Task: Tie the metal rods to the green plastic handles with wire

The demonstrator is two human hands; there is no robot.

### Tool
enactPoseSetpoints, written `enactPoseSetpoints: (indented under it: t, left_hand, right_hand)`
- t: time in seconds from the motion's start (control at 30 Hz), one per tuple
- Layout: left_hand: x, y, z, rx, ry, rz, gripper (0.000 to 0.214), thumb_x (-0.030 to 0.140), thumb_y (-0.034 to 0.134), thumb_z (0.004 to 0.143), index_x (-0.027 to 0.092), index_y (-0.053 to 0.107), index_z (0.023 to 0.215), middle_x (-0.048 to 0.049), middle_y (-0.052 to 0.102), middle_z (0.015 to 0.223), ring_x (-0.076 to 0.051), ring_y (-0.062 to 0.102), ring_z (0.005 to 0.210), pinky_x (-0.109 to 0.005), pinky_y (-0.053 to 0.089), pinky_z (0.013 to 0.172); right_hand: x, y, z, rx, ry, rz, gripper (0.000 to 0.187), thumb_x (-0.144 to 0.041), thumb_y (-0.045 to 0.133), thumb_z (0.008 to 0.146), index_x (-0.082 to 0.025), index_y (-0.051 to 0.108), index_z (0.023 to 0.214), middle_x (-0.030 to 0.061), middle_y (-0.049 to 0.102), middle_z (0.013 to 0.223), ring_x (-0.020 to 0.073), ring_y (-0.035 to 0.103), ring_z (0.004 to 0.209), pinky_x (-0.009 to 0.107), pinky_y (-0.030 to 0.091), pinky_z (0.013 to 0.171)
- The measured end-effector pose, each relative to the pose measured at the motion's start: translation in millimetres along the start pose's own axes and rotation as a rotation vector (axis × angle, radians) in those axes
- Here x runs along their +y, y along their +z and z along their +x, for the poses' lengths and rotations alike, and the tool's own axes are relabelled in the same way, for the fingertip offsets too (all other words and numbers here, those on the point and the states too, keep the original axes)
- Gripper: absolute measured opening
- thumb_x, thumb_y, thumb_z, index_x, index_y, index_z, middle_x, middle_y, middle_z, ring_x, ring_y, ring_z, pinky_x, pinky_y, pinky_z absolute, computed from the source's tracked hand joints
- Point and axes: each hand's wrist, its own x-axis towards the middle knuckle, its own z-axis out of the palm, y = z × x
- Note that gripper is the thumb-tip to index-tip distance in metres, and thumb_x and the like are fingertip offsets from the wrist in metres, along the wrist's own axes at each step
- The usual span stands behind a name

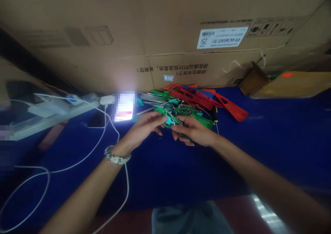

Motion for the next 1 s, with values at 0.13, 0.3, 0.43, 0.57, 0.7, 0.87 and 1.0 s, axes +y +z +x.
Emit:
enactPoseSetpoints:
  t: [0.13, 0.3, 0.43, 0.57, 0.7, 0.87, 1.0]
  left_hand:
    - [-4.1, 4.6, -0.4, 0.021, 0.034, 0.010, 0.021, 0.037, 0.076, 0.081, 0.016, 0.073, 0.082, -0.0025, 0.064, 0.078, -0.012, 0.058, 0.065, -0.021, 0.050, 0.053]
    - [-3.5, -0.3, 0.8, -0.016, 0.074, 0.120, 0.021, 0.037, 0.076, 0.081, 0.017, 0.072, 0.078, -0.0016, 0.063, 0.074, -0.012, 0.057, 0.061, -0.022, 0.050, 0.055]
    - [-1.7, 2.2, 0.5, 0.030, 0.091, 0.075, 0.021, 0.037, 0.078, 0.079, 0.018, 0.071, 0.074, -0.0003, 0.061, 0.070, -0.011, 0.056, 0.060, -0.022, 0.050, 0.055]
    - [-5.7, 9.7, 0.6, 0.143, 0.046, -0.028, 0.024, 0.039, 0.081, 0.076, 0.018, 0.072, 0.070, 0.0007, 0.060, 0.065, -0.010, 0.054, 0.057, -0.022, 0.049, 0.055]
    - [-9.8, 16.3, 1.2, 0.252, 0.012, -0.060, 0.026, 0.041, 0.082, 0.073, 0.016, 0.073, 0.072, -0.0006, 0.063, 0.066, -0.010, 0.056, 0.058, -0.021, 0.049, 0.054]
    - [-12.1, 22.7, 1.7, 0.323, 0.026, -0.087, 0.027, 0.039, 0.083, 0.073, 0.015, 0.071, 0.070, 0.0005, 0.062, 0.065, -0.009, 0.057, 0.057, -0.020, 0.049, 0.054]
    - [-14.6, 25.6, 1.4, 0.342, 0.054, -0.129, 0.027, 0.039, 0.082, 0.074, 0.014, 0.070, 0.073, 0.0010, 0.063, 0.068, -0.008, 0.058, 0.059, -0.020, 0.050, 0.056]
  right_hand:
    - [-2.0, -0.8, -2.6, 0.011, 0.003, 0.012, 0.019, -0.030, 0.065, 0.090, -0.020, 0.050, 0.091, -0.0030, 0.063, 0.070, 0.0047, 0.042, 0.043, 0.014, 0.035, 0.032]
    - [0.0, -3.3, -0.9, -0.012, 0.024, 0.145, 0.028, -0.016, 0.061, 0.077, -0.024, 0.042, 0.097, -0.0056, 0.062, 0.070, 0.0072, 0.047, 0.043, 0.015, 0.034, 0.030]
    - [3.5, -5.7, 3.4, -0.001, -0.022, 0.202, 0.031, -0.017, 0.058, 0.072, -0.024, 0.039, 0.096, -0.0050, 0.063, 0.071, 0.0105, 0.053, 0.043, 0.018, 0.040, 0.028]
    - [4.4, -4.4, 5.1, 0.058, -0.015, 0.193, 0.021, -0.023, 0.055, 0.084, -0.024, 0.039, 0.098, -0.0029, 0.065, 0.072, 0.0129, 0.058, 0.044, 0.020, 0.044, 0.028]
    - [5.6, -2.4, 5.1, 0.077, -0.042, 0.174, 0.020, -0.026, 0.056, 0.090, -0.024, 0.039, 0.101, -0.0015, 0.067, 0.077, 0.0131, 0.062, 0.046, 0.020, 0.047, 0.030]
    - [9.3, -3.2, 6.7, 0.098, -0.112, 0.089, 0.026, -0.033, 0.061, 0.092, -0.023, 0.041, 0.104, -0.0011, 0.069, 0.082, 0.0113, 0.062, 0.043, 0.020, 0.048, 0.031]
    - [10.5, -4.3, 6.9, 0.116, -0.144, 0.039, 0.028, -0.037, 0.063, 0.093, -0.023, 0.042, 0.105, 0.0001, 0.070, 0.085, 0.0079, 0.057, 0.039, 0.018, 0.043, 0.028]
